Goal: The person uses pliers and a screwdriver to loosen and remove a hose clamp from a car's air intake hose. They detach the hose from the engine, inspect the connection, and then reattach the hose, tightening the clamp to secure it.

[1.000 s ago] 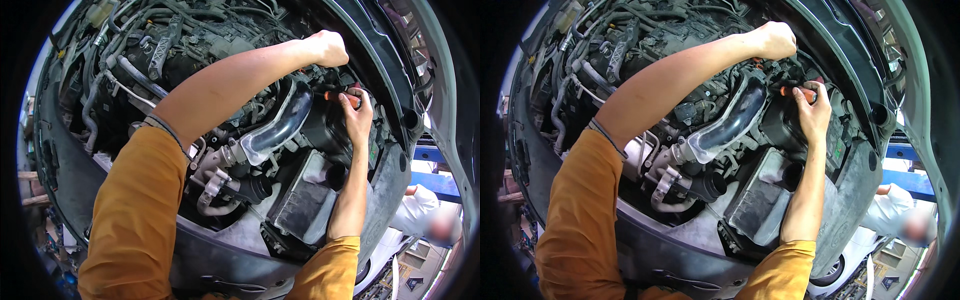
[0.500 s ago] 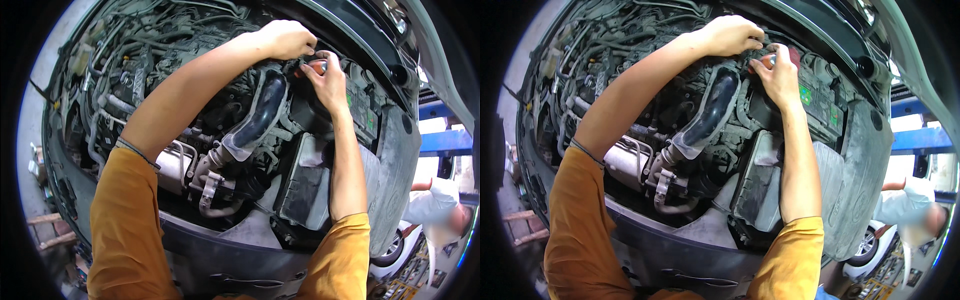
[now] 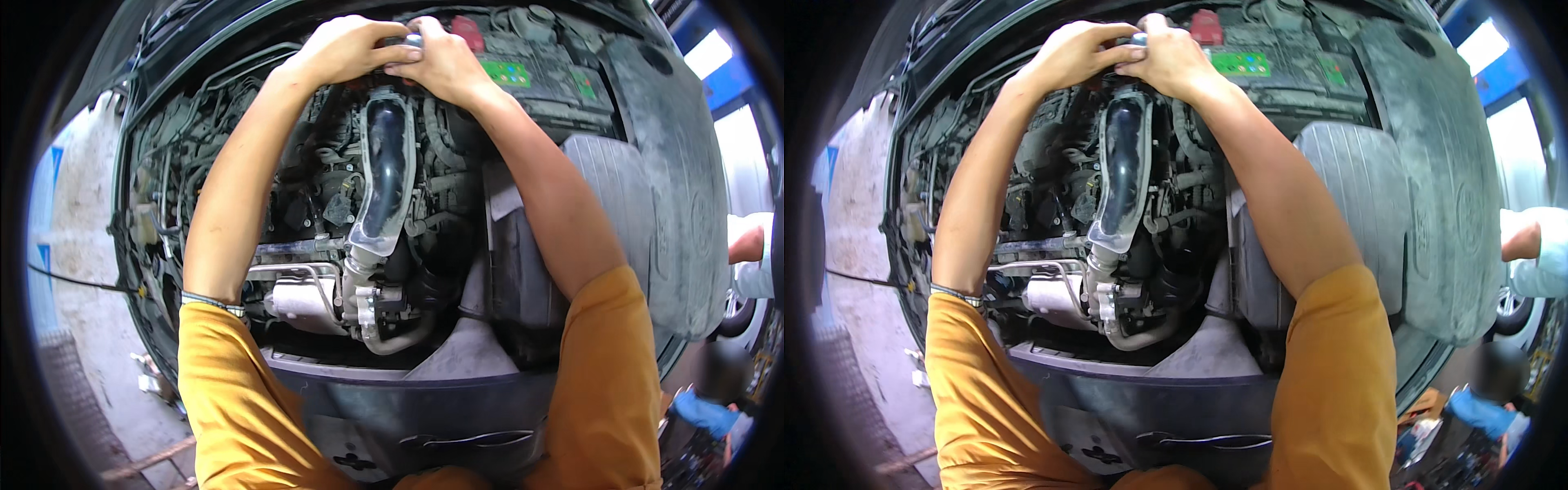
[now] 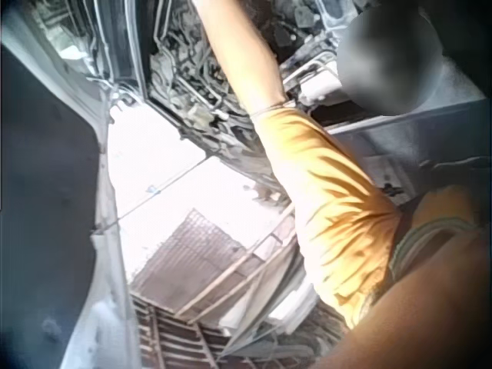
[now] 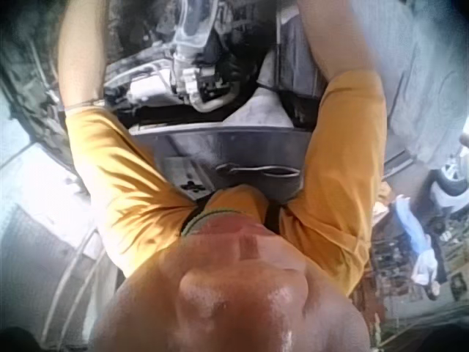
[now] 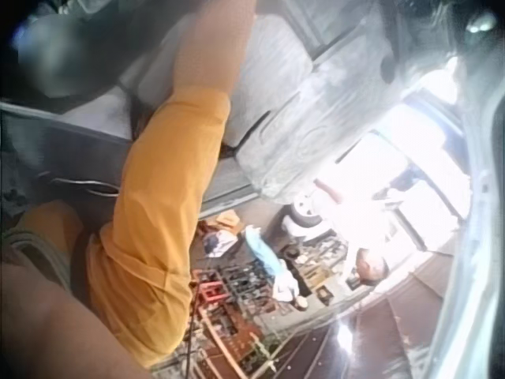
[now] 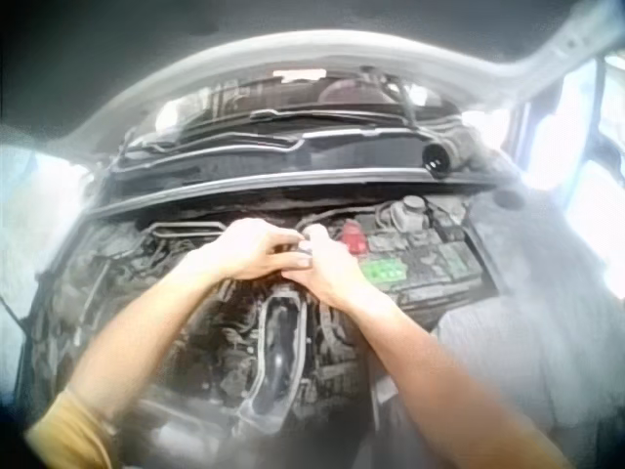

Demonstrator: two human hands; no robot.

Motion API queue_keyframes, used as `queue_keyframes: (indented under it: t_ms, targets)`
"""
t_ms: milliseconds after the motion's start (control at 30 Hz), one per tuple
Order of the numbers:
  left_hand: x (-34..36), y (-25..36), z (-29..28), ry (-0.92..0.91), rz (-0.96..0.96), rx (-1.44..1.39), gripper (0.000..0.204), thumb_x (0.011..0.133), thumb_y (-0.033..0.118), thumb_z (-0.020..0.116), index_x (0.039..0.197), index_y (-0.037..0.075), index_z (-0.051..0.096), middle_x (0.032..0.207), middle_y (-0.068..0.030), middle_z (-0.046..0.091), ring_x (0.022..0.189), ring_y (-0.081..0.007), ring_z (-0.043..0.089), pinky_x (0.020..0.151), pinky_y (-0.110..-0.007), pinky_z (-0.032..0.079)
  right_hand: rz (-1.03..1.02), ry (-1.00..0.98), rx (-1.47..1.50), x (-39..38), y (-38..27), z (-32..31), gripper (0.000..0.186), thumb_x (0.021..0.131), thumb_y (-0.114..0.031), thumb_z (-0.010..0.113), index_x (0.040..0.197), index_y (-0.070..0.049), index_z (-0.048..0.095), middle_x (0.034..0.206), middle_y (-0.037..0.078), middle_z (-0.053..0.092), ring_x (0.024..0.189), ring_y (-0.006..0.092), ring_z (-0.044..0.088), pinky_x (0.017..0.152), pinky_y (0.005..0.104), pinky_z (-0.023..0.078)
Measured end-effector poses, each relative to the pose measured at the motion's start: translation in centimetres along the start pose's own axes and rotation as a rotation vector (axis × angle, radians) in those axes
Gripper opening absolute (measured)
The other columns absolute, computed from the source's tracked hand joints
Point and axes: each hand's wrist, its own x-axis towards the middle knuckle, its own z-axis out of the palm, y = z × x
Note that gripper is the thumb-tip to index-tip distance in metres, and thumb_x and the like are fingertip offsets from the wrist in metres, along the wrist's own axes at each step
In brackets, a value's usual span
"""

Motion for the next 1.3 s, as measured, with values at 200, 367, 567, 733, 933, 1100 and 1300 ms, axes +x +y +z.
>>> queue_keyframes:
  t_ms: [200, 367, 567, 733, 933, 1100, 1300]
  targets:
    - [0.3, -0.6, 1.0, 0.085, 0.104, 0.006, 0.049, 0.093, 0.047, 0.070, 0.126, 0.011, 0.070, 0.071, -0.0085, 0.068, 0.062, -0.0143, 0.065, 0.058, -0.030, 0.049, 0.011, 0.066, -0.004, -0.4, -0.4, -0.2, 0.066, 0.080, -0.028, 0.085, 0.129, 0.002, 0.053, 0.096, 0.024, 0.073, 0.088, 0.0335, 0.075, 0.080, 0.0407, 0.058]
    - [0.6, 0.8, 0.5, -0.037, -0.032, -0.110, 0.047, 0.094, 0.045, 0.071, 0.126, 0.011, 0.072, 0.068, -0.0042, 0.064, 0.055, -0.0082, 0.057, 0.053, -0.027, 0.043, 0.015, 0.036, -0.038, -0.6, 0.5, -0.5, 0.068, 0.078, -0.038, 0.085, 0.127, -0.002, 0.055, 0.111, 0.026, 0.070, 0.106, 0.0435, 0.067, 0.090, 0.0464, 0.055]
    - [0.5, -1.3, 1.0, -0.002, 0.026, -0.139, 0.049, 0.092, 0.051, 0.070, 0.123, 0.013, 0.074, 0.066, -0.0066, 0.065, 0.054, -0.0141, 0.061, 0.055, -0.030, 0.046, 0.024, 0.004, -0.003, -0.6, -0.1, -0.8, 0.068, 0.078, -0.039, 0.085, 0.122, 0.001, 0.053, 0.107, 0.029, 0.069, 0.106, 0.0440, 0.068, 0.090, 0.0473, 0.056]
    - [0.5, 0.1, 0.8, -0.099, -0.118, -0.302, 0.042, 0.095, 0.041, 0.071, 0.126, 0.013, 0.072, 0.071, -0.0038, 0.069, 0.056, -0.0089, 0.063, 0.056, -0.027, 0.049, 0.070, -0.031, 0.015, -1.2, 0.1, -1.2, 0.063, 0.080, -0.043, 0.083, 0.113, 0.002, 0.055, 0.105, 0.029, 0.070, 0.105, 0.0437, 0.068, 0.089, 0.0468, 0.055]
    - [0.2, 1.2, 0.3, -0.118, -0.183, -0.361, 0.041, 0.096, 0.039, 0.070, 0.128, 0.013, 0.071, 0.074, -0.0012, 0.071, 0.056, -0.0080, 0.064, 0.055, -0.026, 0.051, 0.058, -0.037, 0.035, -1.2, 0.1, -1.2, 0.060, 0.081, -0.045, 0.081, 0.108, 0.003, 0.056, 0.105, 0.029, 0.070, 0.105, 0.0428, 0.068, 0.089, 0.0466, 0.055]
    - [0.4, 0.6, 0.5, -0.074, -0.102, -0.225, 0.040, 0.096, 0.042, 0.069, 0.126, 0.016, 0.073, 0.069, -0.0025, 0.068, 0.054, -0.0087, 0.063, 0.054, -0.026, 0.049, 0.184, -0.009, 0.042, -1.6, 0.0, -0.5, 0.063, 0.081, -0.045, 0.081, 0.115, 0.003, 0.058, 0.107, 0.029, 0.070, 0.105, 0.0420, 0.068, 0.090, 0.0456, 0.055]
    - [0.4, -0.4, 0.4, 0.042, 0.087, -0.056, 0.039, 0.097, 0.046, 0.064, 0.122, 0.018, 0.074, 0.077, -0.0081, 0.072, 0.068, -0.0204, 0.071, 0.063, -0.032, 0.053, 0.441, -0.197, 0.135, -3.5, -3.1, 1.9, 0.063, 0.080, -0.047, 0.079, 0.116, 0.004, 0.070, 0.120, 0.026, 0.068, 0.115, 0.0352, 0.067, 0.100, 0.0419, 0.052]
